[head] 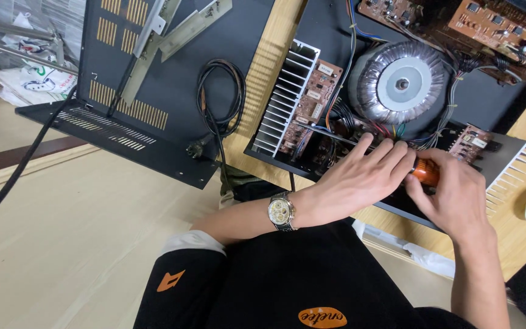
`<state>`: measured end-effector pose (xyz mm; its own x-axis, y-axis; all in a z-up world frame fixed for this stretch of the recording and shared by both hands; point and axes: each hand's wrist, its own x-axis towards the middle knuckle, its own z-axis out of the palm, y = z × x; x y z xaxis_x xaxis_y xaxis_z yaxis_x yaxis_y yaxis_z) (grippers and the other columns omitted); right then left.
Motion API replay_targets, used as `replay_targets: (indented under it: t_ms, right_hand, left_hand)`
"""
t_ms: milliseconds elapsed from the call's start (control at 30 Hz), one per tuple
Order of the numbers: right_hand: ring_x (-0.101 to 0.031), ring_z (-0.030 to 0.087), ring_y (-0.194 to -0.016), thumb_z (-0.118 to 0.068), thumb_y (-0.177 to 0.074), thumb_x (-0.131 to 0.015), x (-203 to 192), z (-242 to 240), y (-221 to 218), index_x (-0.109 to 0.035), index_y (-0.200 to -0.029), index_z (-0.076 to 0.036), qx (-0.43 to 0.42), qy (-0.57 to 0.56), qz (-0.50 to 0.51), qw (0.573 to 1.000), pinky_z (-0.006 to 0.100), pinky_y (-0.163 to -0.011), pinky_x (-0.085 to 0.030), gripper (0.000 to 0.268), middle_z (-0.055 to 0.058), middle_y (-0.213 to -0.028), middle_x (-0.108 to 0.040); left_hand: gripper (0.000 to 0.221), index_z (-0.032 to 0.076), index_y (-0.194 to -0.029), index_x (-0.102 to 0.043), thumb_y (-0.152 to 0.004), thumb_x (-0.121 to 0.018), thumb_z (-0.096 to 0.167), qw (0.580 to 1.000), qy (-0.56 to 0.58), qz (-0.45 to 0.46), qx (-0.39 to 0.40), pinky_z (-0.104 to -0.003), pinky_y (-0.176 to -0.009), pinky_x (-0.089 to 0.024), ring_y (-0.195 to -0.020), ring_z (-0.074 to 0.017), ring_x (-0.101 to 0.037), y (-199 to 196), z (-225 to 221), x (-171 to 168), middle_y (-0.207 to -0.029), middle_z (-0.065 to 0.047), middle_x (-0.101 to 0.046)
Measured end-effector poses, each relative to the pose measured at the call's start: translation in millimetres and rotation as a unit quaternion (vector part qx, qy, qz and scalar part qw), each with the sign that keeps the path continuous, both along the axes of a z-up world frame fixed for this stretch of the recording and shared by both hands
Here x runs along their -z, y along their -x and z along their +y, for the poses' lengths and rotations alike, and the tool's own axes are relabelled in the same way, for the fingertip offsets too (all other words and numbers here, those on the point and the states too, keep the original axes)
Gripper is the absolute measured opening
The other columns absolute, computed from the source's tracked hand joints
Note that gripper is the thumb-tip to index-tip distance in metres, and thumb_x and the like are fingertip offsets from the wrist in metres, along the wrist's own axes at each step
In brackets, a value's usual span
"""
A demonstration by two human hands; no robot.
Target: Disassembling and inspecting the internal components of an audio amplifier using a screwdriver
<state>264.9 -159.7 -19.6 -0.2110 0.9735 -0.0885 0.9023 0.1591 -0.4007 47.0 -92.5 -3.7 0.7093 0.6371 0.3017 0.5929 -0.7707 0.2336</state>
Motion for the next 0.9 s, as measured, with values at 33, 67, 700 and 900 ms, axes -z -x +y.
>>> replay_targets:
  t_ms: [33,67,700,900]
  right_hand:
    - [-0.067,0.033,-0.091,-0.018,-0.092,-0.071,-1.5,0.8,1.4,-0.06,-0.123,0.004,0.007,-0.009,0.009,1.0,0.042,-0.086,-0.051,0.04,0.017,-0.107,-0.07]
    - [-0.067,0.033,-0.091,-0.018,-0.092,-0.071,-0.8,1.2,0.4,-0.06,-0.123,0.004,0.007,-0.009,0.009,1.0,0.042,-0.086,-0.051,0.04,0.017,-0.107,-0.07]
    - [-0.059,0.032,-0.095,-0.026,-0.092,-0.076,-17.8,5.5,10.3,-0.062,-0.116,0.005,-0.049,-0.139,0.08,0.986,0.04,-0.089,-0.044,0.042,0.018,-0.112,-0.067]
    - [-0.058,0.033,-0.098,-0.038,-0.096,-0.062,-14.8,-3.5,-2.4,-0.064,-0.121,0.0,-0.015,-0.113,0.014,0.993,0.043,-0.089,-0.039,0.046,0.014,-0.112,-0.068]
  left_hand:
    - [0.03,0.007,-0.122,-0.059,-0.094,-0.06,0.019,1.0,-0.001,0.002,0.0,-0.035,-0.092,-0.045,-0.097,-0.0191,-0.058,-1.6,0.2,1.4,-0.107,-0.003,-0.062]
    - [0.03,0.007,-0.122,-0.059,-0.094,-0.06,0.019,1.0,-0.001,0.001,0.0,-0.035,-0.092,-0.045,-0.097,-0.0191,-0.058,-2.2,1.1,1.2,-0.107,-0.003,-0.062]
    - [0.034,0.003,-0.125,-0.053,-0.092,-0.057,0.01,0.994,0.079,-0.05,0.064,-0.039,-0.09,-0.042,-0.097,-0.0251,-0.056,-0.4,6.5,6.9,-0.107,-0.008,-0.056]
    - [0.046,0.003,-0.121,-0.05,-0.078,-0.059,-0.012,0.981,0.148,-0.076,0.101,-0.041,-0.089,-0.041,-0.096,-0.0289,-0.057,3.5,7.6,2.1,-0.105,-0.009,-0.052]
